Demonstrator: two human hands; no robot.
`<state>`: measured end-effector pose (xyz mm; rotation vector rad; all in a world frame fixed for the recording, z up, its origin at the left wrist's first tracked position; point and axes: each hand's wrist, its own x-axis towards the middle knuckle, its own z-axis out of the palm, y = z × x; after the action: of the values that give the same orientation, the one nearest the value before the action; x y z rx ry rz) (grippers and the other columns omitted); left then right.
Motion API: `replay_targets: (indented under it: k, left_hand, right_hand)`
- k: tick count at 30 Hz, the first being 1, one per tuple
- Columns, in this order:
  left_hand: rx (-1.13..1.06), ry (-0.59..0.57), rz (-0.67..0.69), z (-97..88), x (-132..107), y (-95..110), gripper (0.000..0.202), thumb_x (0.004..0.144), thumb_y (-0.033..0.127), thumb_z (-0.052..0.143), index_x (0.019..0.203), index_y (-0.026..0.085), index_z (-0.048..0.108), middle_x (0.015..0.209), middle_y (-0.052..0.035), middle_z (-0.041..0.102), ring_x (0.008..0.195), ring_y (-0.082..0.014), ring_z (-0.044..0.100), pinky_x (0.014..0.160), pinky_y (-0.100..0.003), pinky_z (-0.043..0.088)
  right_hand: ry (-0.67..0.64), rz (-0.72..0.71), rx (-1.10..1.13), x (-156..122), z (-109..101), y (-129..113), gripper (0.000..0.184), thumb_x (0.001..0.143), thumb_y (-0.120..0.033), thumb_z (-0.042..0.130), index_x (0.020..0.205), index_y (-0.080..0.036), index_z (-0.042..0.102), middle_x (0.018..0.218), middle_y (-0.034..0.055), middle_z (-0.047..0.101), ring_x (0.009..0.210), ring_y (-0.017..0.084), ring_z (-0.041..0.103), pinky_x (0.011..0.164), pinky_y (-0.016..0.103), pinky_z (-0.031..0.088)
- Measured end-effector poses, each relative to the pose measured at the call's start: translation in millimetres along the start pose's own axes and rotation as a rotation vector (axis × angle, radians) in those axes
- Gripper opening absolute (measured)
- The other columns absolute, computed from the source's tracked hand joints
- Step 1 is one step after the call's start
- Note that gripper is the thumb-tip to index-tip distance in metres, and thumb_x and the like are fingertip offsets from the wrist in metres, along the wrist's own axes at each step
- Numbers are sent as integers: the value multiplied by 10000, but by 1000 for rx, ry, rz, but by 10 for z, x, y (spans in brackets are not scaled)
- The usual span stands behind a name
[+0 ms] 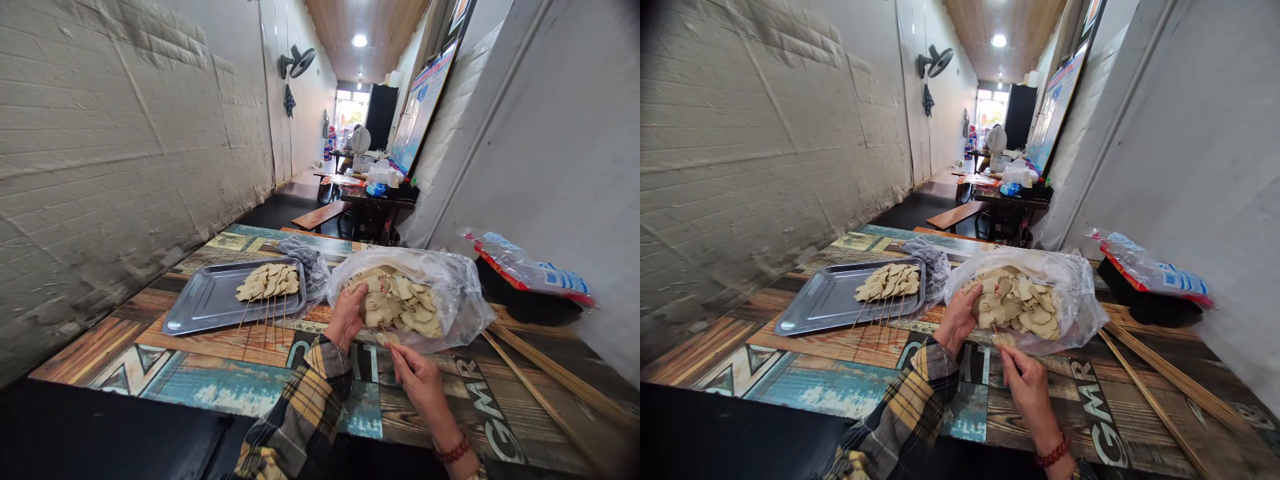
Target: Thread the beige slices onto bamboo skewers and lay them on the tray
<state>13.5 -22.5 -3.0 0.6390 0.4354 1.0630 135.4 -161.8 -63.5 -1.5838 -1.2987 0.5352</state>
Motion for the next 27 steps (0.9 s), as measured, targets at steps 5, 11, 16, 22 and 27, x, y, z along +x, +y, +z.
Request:
replay_targets:
  k: [5, 11, 16, 22, 27]
  left_hand:
    - [-22, -6, -21, 32, -21, -8, 474, 548, 453, 922, 839, 120, 753, 866, -126, 781, 878, -286, 731, 773, -356, 569]
    - [-34, -3, -28, 65, -49, 3, 474, 540, 436, 929, 838, 113, 752, 856, -130, 777, 872, -284, 732, 767, -349, 569]
    - [-25, -10, -46, 85, -73, 15, 466, 550, 430, 927, 840, 111, 752, 837, -129, 774, 865, -282, 732, 767, -348, 568]
    - [-30, -35, -37, 89, -76, -21, 472, 562, 434, 925, 846, 100, 751, 807, -124, 767, 870, -283, 732, 793, -353, 565]
    - [-11, -62, -54, 99, -89, -54, 482, 576, 468, 918, 843, 101, 756, 811, -129, 767, 884, -292, 733, 802, -362, 569]
  right_hand:
    - [-5, 18, 14, -2, 9, 46, 533, 912, -631, 552, 1022, -184, 820, 483, -16, 582, 464, 171, 554, 510, 288, 457]
    - [-6, 16, 8, 5, 21, 43, 520, 928, -603, 547, 1041, -174, 818, 487, -13, 585, 471, 170, 554, 524, 289, 459]
    - [19, 16, 4, 16, 31, 2, 521, 917, -606, 550, 1018, -174, 824, 465, -22, 565, 448, 155, 543, 498, 269, 446]
    - [34, 21, 46, 29, 65, -10, 561, 903, -626, 554, 1017, -147, 821, 460, -24, 555, 441, 145, 526, 494, 259, 436]
    - [37, 42, 78, 37, 64, -17, 570, 887, -632, 568, 1006, -132, 816, 459, -26, 547, 430, 140, 502, 490, 264, 417]
